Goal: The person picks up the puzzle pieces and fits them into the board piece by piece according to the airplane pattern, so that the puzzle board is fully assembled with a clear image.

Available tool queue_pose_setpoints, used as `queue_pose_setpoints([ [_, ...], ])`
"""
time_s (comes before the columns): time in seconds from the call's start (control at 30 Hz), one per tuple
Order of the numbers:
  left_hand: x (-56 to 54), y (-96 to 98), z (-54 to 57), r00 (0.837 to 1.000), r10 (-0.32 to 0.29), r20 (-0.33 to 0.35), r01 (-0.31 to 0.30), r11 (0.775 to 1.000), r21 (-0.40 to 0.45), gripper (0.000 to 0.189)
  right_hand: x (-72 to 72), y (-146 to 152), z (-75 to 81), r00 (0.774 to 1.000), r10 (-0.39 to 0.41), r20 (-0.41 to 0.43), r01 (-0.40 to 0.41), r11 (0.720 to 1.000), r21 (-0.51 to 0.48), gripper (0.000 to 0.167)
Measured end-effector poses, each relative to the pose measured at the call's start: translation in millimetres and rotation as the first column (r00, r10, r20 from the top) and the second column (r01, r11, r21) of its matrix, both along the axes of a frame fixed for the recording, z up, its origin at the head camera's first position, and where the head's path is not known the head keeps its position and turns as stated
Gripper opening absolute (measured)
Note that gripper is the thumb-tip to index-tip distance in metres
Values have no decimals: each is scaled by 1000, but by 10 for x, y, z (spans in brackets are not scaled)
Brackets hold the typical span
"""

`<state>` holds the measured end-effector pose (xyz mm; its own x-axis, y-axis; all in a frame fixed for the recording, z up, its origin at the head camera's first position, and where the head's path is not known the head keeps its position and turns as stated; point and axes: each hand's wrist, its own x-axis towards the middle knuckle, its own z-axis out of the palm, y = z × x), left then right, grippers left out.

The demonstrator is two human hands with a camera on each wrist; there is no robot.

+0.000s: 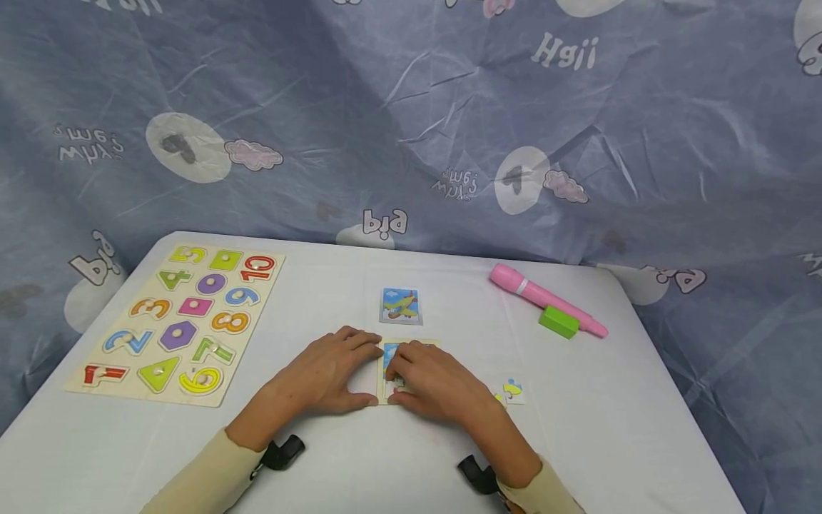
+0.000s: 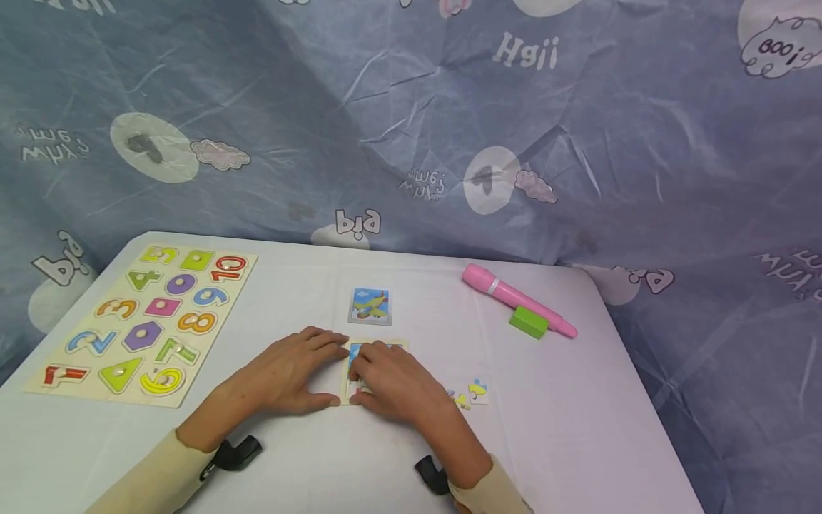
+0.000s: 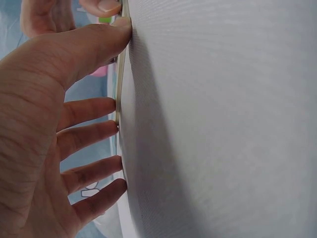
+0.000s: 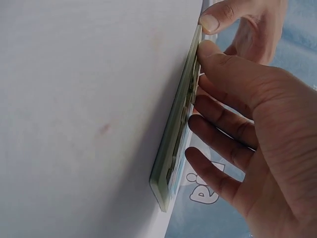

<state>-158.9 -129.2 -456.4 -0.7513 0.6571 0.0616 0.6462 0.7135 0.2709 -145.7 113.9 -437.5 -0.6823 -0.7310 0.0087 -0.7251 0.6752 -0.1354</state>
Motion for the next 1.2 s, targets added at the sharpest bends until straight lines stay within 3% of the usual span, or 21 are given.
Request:
queue_pose_setpoints([
  [1.2, -9, -12, -2, 1000, -15, -7, 15, 1000, 3, 71, -30, -8, 7, 1000, 27, 12, -26, 999, -38, 18],
])
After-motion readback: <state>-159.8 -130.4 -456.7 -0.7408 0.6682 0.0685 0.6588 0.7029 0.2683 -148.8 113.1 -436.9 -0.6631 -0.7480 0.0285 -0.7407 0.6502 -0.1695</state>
